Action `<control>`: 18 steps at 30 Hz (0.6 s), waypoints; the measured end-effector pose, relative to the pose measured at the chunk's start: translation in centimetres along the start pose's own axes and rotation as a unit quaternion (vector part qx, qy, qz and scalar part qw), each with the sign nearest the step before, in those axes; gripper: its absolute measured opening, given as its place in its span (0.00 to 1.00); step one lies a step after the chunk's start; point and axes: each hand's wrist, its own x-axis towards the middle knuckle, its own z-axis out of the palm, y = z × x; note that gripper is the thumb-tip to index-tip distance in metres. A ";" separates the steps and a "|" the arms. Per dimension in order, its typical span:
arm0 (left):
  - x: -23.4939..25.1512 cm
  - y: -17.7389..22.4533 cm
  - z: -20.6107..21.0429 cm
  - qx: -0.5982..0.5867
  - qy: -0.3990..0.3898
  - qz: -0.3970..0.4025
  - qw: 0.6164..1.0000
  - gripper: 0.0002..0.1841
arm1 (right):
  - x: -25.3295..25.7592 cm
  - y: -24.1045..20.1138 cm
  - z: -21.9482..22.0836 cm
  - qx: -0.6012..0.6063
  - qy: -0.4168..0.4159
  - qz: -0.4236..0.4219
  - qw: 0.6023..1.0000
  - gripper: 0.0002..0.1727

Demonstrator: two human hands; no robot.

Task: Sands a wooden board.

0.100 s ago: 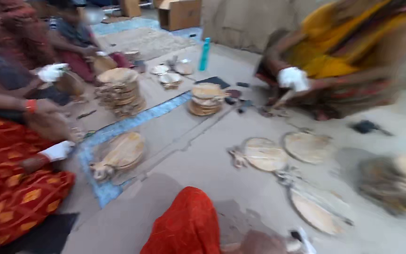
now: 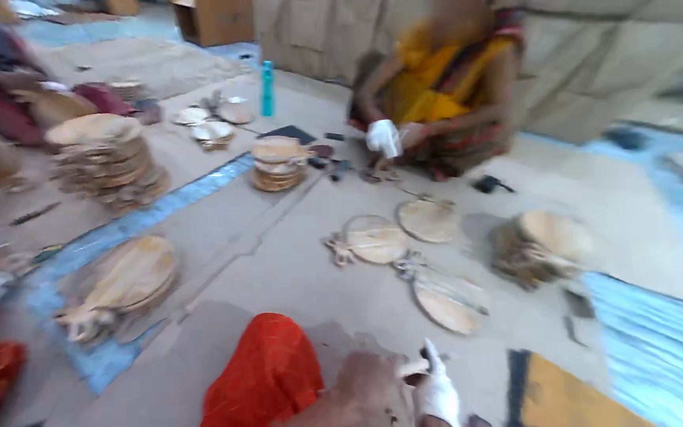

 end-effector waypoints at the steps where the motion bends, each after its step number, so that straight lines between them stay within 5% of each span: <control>1: -0.1 -0.4 -0.2 0.022 0.001 0.005 1.000 0.20 | -0.9 -0.3 -0.2 -0.019 0.000 0.026 0.999 0.41; 13: 0.6 -2.3 0.4 0.120 0.033 -0.002 0.992 0.21 | -1.4 -2.6 0.3 -0.043 -0.070 0.132 0.988 0.38; 18: 1.0 0.2 -0.2 0.132 -0.003 -0.015 0.991 0.23 | 0.7 -1.6 -0.7 -0.024 -0.099 0.098 0.990 0.39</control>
